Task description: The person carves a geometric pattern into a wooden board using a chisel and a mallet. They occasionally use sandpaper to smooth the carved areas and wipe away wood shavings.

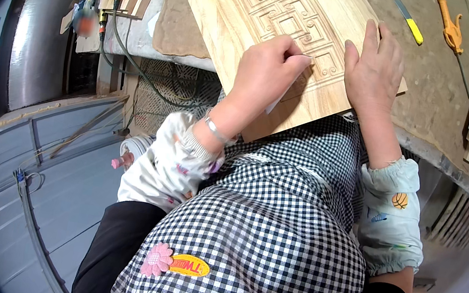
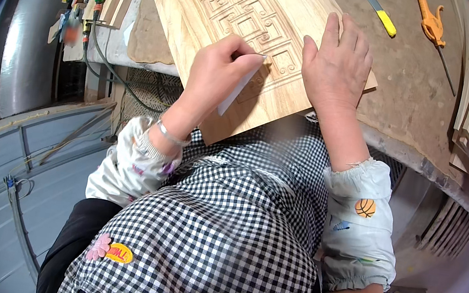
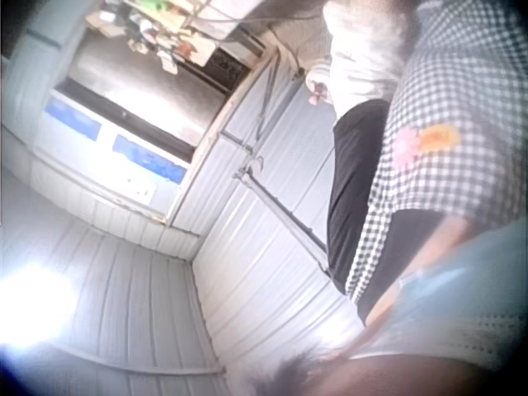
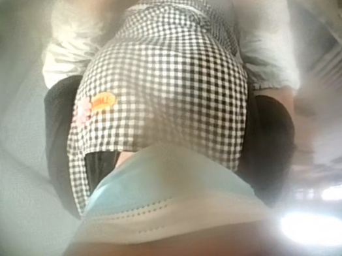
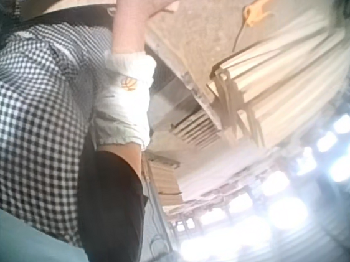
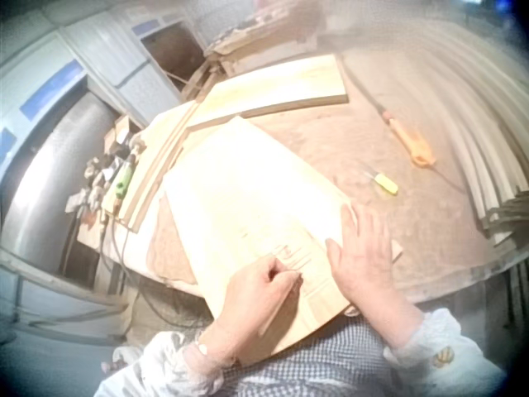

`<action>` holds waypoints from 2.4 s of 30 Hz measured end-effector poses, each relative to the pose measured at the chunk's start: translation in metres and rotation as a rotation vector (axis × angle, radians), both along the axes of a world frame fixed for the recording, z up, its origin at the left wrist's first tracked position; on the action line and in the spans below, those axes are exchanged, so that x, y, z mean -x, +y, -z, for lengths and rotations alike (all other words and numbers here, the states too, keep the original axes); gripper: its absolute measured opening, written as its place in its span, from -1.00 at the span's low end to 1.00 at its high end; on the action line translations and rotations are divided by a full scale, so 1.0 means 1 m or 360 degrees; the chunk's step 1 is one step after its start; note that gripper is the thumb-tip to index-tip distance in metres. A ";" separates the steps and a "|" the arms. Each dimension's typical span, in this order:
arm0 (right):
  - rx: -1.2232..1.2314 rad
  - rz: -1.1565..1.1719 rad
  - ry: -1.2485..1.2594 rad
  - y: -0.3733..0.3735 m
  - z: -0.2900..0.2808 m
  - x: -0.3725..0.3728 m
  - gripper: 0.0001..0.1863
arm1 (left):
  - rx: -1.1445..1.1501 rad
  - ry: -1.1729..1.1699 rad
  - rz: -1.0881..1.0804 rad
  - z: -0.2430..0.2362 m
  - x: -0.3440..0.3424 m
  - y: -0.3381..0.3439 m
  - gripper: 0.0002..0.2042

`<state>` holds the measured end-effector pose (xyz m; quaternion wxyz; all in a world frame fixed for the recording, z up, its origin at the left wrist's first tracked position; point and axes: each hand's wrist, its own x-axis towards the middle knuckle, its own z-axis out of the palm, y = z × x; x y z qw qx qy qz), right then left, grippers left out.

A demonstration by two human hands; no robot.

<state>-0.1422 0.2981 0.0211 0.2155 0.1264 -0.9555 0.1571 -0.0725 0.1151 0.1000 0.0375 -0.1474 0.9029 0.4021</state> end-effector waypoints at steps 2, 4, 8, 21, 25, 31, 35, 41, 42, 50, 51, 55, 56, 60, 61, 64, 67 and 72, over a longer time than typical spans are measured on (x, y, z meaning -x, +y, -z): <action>0.0023 -0.0021 -0.0017 0.001 0.000 0.000 -0.35 | 0.0190 0.0009 0.0155 0.006 0.013 0.001 -0.77; 0.0041 -0.0033 -0.0016 0.002 0.000 0.001 -0.35 | 0.0319 -0.0081 0.0225 0.005 0.021 0.004 -0.77; 0.0044 -0.0010 -0.0038 0.000 -0.001 -0.001 -0.35 | 0.0526 -0.0002 0.0215 0.008 0.022 0.014 -0.80; 0.0060 -0.0007 -0.0033 0.001 0.001 0.000 -0.34 | 0.0780 0.0419 0.0442 0.020 0.031 0.028 -0.79; 0.0084 -0.0008 -0.0031 0.003 -0.003 0.000 -0.36 | 0.0721 0.0286 0.0363 0.013 0.017 0.019 -0.81; 0.0112 -0.0014 -0.0036 0.003 -0.002 -0.001 -0.36 | 0.0697 0.0408 0.0416 0.020 0.027 0.024 -0.82; 0.0022 -0.0031 -0.0052 -0.006 -0.006 -0.020 -0.33 | 0.0606 0.0336 0.0361 0.020 0.016 0.021 -0.83; 0.0013 -0.0074 -0.0158 0.000 -0.005 -0.028 -0.20 | -0.0870 0.0243 -0.0197 0.019 0.010 -0.017 -0.87; 0.0011 -0.0120 -0.0194 0.002 -0.006 -0.040 -0.15 | -0.1135 0.0166 -0.0217 0.008 -0.001 -0.031 -0.86; -0.0222 -0.0798 -0.0559 0.003 -0.027 -0.144 0.13 | -0.1440 -0.0310 -0.0334 -0.039 -0.136 -0.096 -0.85; -0.0282 -0.0723 -0.0379 0.000 -0.021 -0.142 -0.03 | -0.1483 -0.0447 -0.0265 -0.040 -0.151 -0.092 -0.84; -0.0227 -0.0706 -0.0020 -0.007 -0.021 -0.130 -0.20 | -0.1258 -0.0646 0.0071 -0.030 -0.185 -0.082 -0.84; -0.0236 -0.0746 0.0000 -0.006 -0.033 -0.130 -0.24 | -0.1082 -0.0542 0.0081 -0.045 -0.184 -0.088 -0.85; -0.0288 -0.0932 0.0155 0.012 -0.135 -0.116 -0.53 | -0.0889 0.0424 -0.0237 -0.130 -0.162 -0.140 -0.87; -0.0309 -0.0983 0.0234 0.015 -0.158 -0.115 -0.54 | -0.0602 0.0484 -0.0074 -0.144 -0.152 -0.147 -0.88; -0.0315 -0.1079 0.0421 0.025 -0.211 -0.115 -0.62 | -0.0168 0.0570 0.0470 -0.174 -0.104 -0.157 -0.91; -0.0324 -0.1063 0.0486 0.033 -0.235 -0.119 -0.72 | 0.0057 0.0573 0.0864 -0.188 -0.067 -0.128 -0.88; -0.0335 -0.1031 0.0500 0.035 -0.243 -0.121 -0.78 | 0.0332 0.0275 0.1098 -0.190 -0.040 -0.087 -0.83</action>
